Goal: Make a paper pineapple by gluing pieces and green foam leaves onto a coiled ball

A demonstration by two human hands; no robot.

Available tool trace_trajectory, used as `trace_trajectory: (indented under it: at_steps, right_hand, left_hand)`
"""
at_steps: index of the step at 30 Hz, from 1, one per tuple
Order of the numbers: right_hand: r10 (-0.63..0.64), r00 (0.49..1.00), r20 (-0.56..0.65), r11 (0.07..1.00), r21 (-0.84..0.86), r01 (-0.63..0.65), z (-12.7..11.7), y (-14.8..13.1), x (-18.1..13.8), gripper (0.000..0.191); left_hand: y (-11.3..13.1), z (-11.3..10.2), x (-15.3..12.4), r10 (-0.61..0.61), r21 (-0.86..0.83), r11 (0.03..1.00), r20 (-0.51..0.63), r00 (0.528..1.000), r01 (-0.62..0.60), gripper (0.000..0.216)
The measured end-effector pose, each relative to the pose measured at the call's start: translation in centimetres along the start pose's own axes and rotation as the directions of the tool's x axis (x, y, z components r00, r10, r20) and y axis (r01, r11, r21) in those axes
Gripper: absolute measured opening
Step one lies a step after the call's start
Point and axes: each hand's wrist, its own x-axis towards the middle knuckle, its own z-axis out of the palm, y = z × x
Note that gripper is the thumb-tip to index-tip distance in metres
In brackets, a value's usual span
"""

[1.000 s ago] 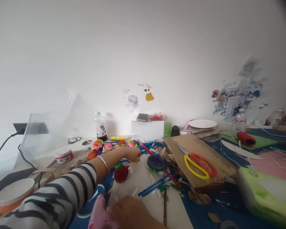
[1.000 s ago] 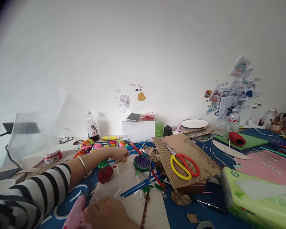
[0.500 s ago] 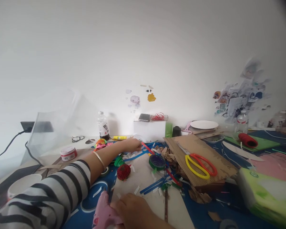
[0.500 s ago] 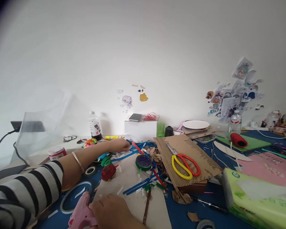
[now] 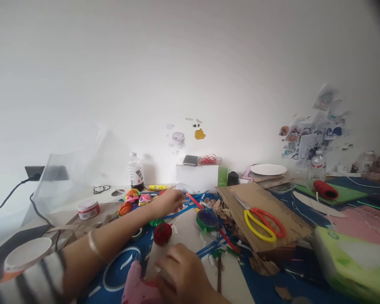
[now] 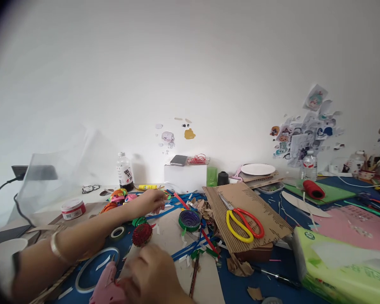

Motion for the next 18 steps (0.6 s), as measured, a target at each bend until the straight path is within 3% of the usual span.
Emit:
trace_trajectory:
  at_steps: [1, 3, 5, 7, 11, 18]
  right_hand:
    - [0.052, 0.990, -0.131, 0.998, 0.025, -0.049, -0.7, 0.1, 0.2, 0.018]
    - [0.196, 0.913, -0.359, 0.981, 0.086, -0.177, -2.0, 0.6, 0.6, 0.016]
    - [0.337, 0.828, -0.448, 0.941, 0.175, -0.288, -2.8, 1.2, 0.9, 0.020]
    - [0.395, 0.833, -0.387, 0.914, 0.259, -0.313, -3.2, 1.7, 1.1, 0.027]
    - [0.281, 0.934, -0.219, 0.913, 0.361, -0.190, -3.4, 1.6, 1.4, 0.018]
    - [0.418, 0.900, -0.120, 0.814, 0.489, -0.313, -3.6, 1.2, 1.8, 0.019]
  left_hand:
    - [0.6, 0.2, -1.2, 0.012, -0.017, 1.000, -0.029, 1.000, -0.012, 0.025]
    - [1.7, 0.8, -3.5, 0.024, -0.047, 0.999, -0.059, 0.998, -0.027, 0.021]
    - [2.7, 1.7, -5.7, 0.024, -0.084, 0.996, -0.039, 0.999, -0.027, 0.020]
    - [3.3, 2.7, -7.5, 0.027, -0.117, 0.993, -0.013, 1.000, -0.028, 0.021]
    - [3.5, 4.3, -9.6, 0.015, -0.178, 0.984, -0.037, 0.999, -0.021, 0.024]
    - [2.3, 6.5, -11.1, -0.111, -0.477, 0.878, -0.141, 0.984, 0.031, 0.034]
